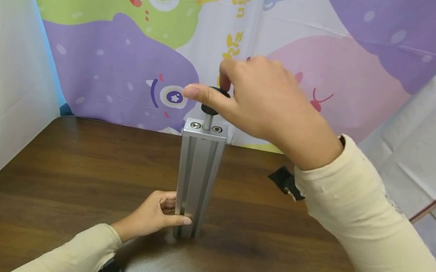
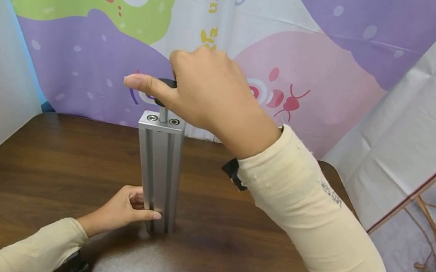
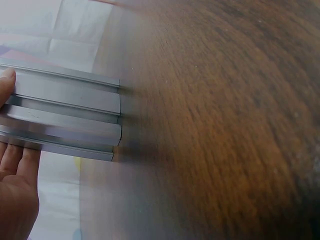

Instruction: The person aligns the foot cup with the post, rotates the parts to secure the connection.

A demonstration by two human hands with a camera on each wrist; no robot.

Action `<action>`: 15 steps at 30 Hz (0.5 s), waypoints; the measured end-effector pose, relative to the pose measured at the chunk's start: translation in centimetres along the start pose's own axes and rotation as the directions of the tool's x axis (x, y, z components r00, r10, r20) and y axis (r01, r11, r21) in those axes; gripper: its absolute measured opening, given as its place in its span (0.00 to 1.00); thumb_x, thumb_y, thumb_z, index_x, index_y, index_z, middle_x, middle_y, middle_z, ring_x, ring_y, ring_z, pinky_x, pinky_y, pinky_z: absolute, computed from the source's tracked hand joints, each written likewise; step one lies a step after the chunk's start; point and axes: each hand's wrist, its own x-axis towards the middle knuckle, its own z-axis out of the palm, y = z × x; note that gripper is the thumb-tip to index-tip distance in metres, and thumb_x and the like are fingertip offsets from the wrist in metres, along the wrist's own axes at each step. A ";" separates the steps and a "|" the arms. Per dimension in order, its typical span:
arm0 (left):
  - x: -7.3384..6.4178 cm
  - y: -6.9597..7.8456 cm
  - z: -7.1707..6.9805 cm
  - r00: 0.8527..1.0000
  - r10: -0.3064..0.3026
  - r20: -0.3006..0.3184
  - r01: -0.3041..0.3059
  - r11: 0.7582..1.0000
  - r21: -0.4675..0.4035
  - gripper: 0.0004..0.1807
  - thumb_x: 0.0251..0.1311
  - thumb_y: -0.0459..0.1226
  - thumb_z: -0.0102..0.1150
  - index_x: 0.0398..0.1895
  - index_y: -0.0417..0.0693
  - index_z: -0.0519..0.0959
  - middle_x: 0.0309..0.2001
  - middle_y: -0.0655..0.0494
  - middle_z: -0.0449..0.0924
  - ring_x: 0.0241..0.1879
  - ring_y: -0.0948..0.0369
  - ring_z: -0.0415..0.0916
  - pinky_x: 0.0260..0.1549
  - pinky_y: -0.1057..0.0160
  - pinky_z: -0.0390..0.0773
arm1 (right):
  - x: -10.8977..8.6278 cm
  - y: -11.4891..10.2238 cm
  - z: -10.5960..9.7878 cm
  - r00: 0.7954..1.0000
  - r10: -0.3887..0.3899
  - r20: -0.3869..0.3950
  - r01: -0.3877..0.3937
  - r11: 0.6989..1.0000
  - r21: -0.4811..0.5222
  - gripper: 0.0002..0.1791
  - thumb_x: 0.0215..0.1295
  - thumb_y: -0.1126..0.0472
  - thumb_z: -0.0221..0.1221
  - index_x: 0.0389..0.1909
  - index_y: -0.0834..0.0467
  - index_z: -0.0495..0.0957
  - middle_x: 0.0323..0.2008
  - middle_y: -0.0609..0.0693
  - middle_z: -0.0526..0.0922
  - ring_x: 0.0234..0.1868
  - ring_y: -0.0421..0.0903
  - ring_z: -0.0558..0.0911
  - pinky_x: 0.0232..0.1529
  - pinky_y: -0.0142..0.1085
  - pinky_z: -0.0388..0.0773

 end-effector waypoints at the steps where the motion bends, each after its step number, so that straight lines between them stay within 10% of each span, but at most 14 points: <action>1: 0.0 0.0 0.0 1.000 -0.002 -0.001 0.002 1.000 0.001 0.24 0.52 0.29 0.69 0.52 0.29 0.75 0.43 0.37 0.83 0.40 0.62 0.83 0.41 0.64 0.82 | 0.0 0.2 -0.2 1.000 -0.015 0.027 0.014 1.000 0.015 0.31 0.65 0.31 0.49 0.36 0.57 0.78 0.24 0.49 0.78 0.26 0.48 0.76 0.31 0.40 0.73; 5: 0.0 0.0 0.0 1.000 -0.002 0.000 0.002 1.000 0.003 0.24 0.52 0.30 0.69 0.53 0.29 0.75 0.43 0.37 0.83 0.41 0.62 0.83 0.41 0.64 0.82 | 0.0 1.2 -0.9 0.972 -0.196 0.131 0.184 0.978 0.102 0.29 0.69 0.40 0.51 0.58 0.58 0.74 0.44 0.49 0.83 0.39 0.43 0.80 0.46 0.39 0.75; 10: 0.0 0.0 0.0 1.000 0.000 0.002 0.000 1.000 0.000 0.24 0.52 0.30 0.69 0.52 0.30 0.76 0.42 0.37 0.83 0.40 0.62 0.84 0.40 0.64 0.82 | 0.1 2.6 -1.2 0.846 -0.496 0.193 0.457 0.863 0.214 0.27 0.70 0.65 0.54 0.69 0.53 0.65 0.66 0.46 0.70 0.63 0.39 0.70 0.65 0.37 0.65; 15: 0.0 0.0 0.0 1.000 0.003 0.004 -0.003 1.000 0.003 0.23 0.52 0.29 0.69 0.52 0.30 0.76 0.42 0.38 0.84 0.40 0.62 0.83 0.40 0.64 0.82 | 0.1 3.2 -1.5 0.813 -0.541 0.218 0.488 0.835 0.253 0.35 0.62 0.80 0.46 0.67 0.49 0.68 0.67 0.46 0.67 0.66 0.39 0.67 0.62 0.36 0.68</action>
